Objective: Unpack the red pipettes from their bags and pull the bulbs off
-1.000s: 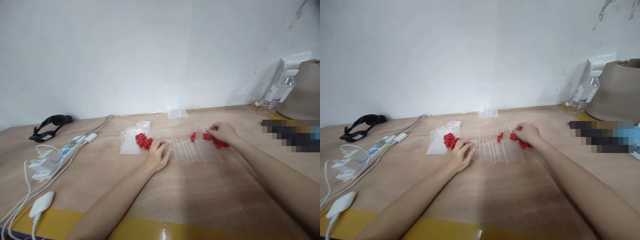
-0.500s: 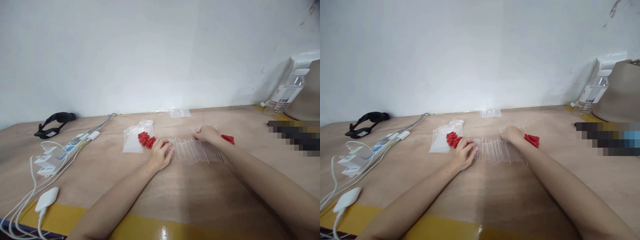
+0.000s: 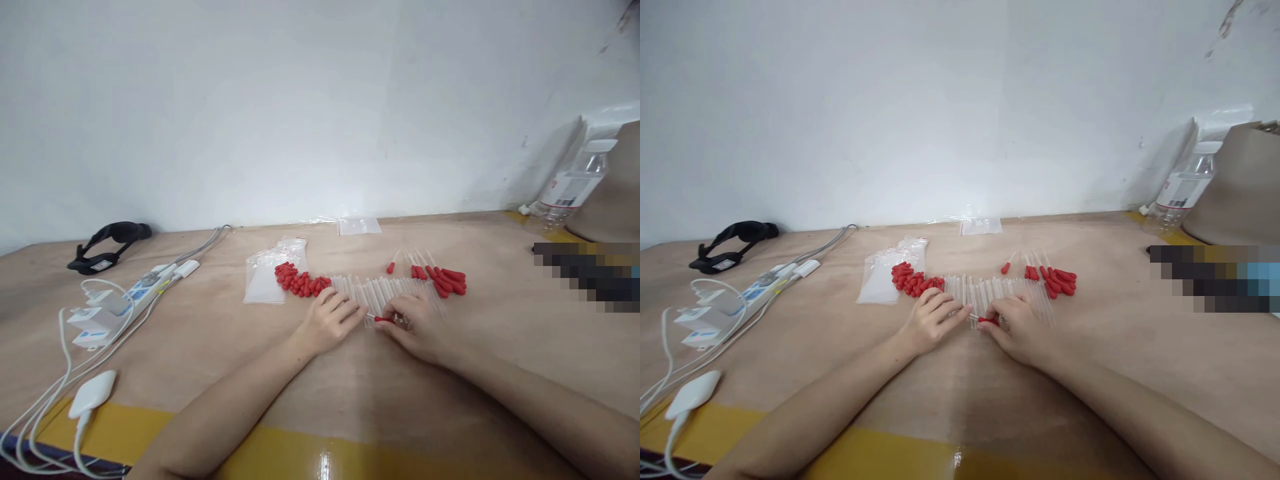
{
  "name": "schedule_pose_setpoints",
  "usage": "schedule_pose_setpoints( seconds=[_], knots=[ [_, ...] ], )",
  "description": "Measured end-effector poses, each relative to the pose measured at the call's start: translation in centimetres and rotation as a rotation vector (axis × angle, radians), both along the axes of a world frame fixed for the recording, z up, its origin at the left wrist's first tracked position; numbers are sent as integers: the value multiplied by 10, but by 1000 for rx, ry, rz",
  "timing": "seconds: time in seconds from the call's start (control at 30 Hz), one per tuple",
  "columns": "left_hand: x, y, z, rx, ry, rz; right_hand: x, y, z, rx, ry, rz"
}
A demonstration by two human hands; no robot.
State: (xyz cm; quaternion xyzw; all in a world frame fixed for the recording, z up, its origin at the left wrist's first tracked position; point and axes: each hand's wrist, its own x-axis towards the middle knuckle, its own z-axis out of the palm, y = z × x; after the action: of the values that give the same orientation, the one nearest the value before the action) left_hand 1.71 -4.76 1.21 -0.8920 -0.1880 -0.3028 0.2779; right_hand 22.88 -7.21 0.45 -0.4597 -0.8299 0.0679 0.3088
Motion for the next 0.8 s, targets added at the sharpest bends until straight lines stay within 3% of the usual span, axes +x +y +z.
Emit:
schedule_pose_setpoints(
  seconds=[0.23, 0.43, 0.6, 0.73, 0.8],
  knots=[
    [4, 0, -6, 12, 37, 28, -9, 2, -3, 343, -150, 27],
    [0, 1, -10, -96, 37, 31, -4, -2, -8, 590, -240, -17],
    [-26, 18, -7, -243, -240, 157, 31, 11, -8, 557, -99, -157],
    [-30, 28, -8, -421, -355, 243, 51, 34, 0, 335, 123, -157],
    [-25, 28, -9, -471, -366, 251, 62, 48, 5, 265, 182, -237]
  ],
)
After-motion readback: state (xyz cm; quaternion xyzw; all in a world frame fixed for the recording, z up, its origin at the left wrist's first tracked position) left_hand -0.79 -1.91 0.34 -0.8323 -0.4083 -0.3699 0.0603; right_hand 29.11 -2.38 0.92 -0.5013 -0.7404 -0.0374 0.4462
